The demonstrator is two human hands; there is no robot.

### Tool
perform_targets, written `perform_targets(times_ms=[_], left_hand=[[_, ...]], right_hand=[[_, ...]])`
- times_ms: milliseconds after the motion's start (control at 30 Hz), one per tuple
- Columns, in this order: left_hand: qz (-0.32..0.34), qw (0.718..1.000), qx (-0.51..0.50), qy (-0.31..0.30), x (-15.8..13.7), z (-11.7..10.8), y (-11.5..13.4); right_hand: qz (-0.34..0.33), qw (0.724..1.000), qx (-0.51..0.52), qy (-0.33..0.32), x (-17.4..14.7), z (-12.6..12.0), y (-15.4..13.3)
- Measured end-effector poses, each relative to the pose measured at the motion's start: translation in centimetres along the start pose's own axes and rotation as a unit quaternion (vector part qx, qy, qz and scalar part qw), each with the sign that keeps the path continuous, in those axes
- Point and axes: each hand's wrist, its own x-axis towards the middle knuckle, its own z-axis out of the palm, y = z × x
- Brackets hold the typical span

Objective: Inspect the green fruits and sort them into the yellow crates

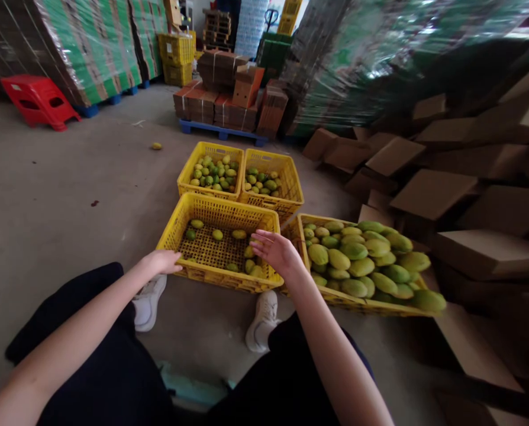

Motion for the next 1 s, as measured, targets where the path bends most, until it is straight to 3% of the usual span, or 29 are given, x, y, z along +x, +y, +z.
perform_targets(times_ms=[133,200,233,267,333,400,433,467,533,667,767,867,933,1000], left_hand=[[0.039,0.996,-0.077,-0.023,3.6,-0.2,-0.4],[0.044,0.992,-0.114,-0.011,6.2,-0.3,-0.8],[0.036,0.991,-0.127,0.001,7.6,-0.3,-0.9],[0.022,0.991,-0.132,0.014,9.1,-0.2,-1.1],[-0.014,0.991,-0.126,0.033,11.8,0.3,-1.2],[-0.047,0.993,-0.103,0.038,14.3,1.0,-1.2],[-0.061,0.993,-0.088,0.040,15.5,1.4,-1.1],[-0.073,0.994,-0.072,0.044,16.7,1.6,-1.0],[-0.088,0.993,-0.041,0.062,19.4,1.7,-0.8],[-0.102,0.990,0.000,0.095,25.8,0.3,-1.2],[-0.107,0.990,0.007,0.092,30.3,-0.4,-2.2],[-0.108,0.991,0.008,0.079,33.0,0.1,-3.1],[-0.115,0.990,0.009,0.076,33.7,0.9,-3.4],[-0.120,0.990,0.006,0.078,33.9,1.5,-3.4]], right_hand=[[-0.076,0.990,-0.117,0.028,-0.4,0.6,0.4],[-0.143,0.952,-0.266,0.040,-0.7,0.9,0.5],[-0.176,0.913,-0.365,0.042,-0.9,1.1,0.5],[-0.201,0.857,-0.473,0.040,-1.3,1.3,0.7],[-0.214,0.704,-0.676,0.021,-2.2,1.7,1.4],[-0.146,0.563,-0.813,-0.020,-3.3,1.9,2.8],[-0.093,0.519,-0.848,-0.052,-3.8,2.0,3.8],[-0.043,0.496,-0.863,-0.086,-4.4,1.8,5.0],[-0.019,0.475,-0.866,-0.156,-5.2,1.1,7.7],[-0.148,0.481,-0.829,-0.242,-5.7,-2.4,12.4],[-0.194,0.514,-0.813,-0.191,-5.4,-6.0,13.1],[-0.198,0.542,-0.811,-0.099,-5.1,-9.0,11.8],[-0.204,0.545,-0.811,-0.058,-5.1,-9.8,11.0],[-0.220,0.525,-0.821,-0.052,-5.3,-9.5,10.6]])
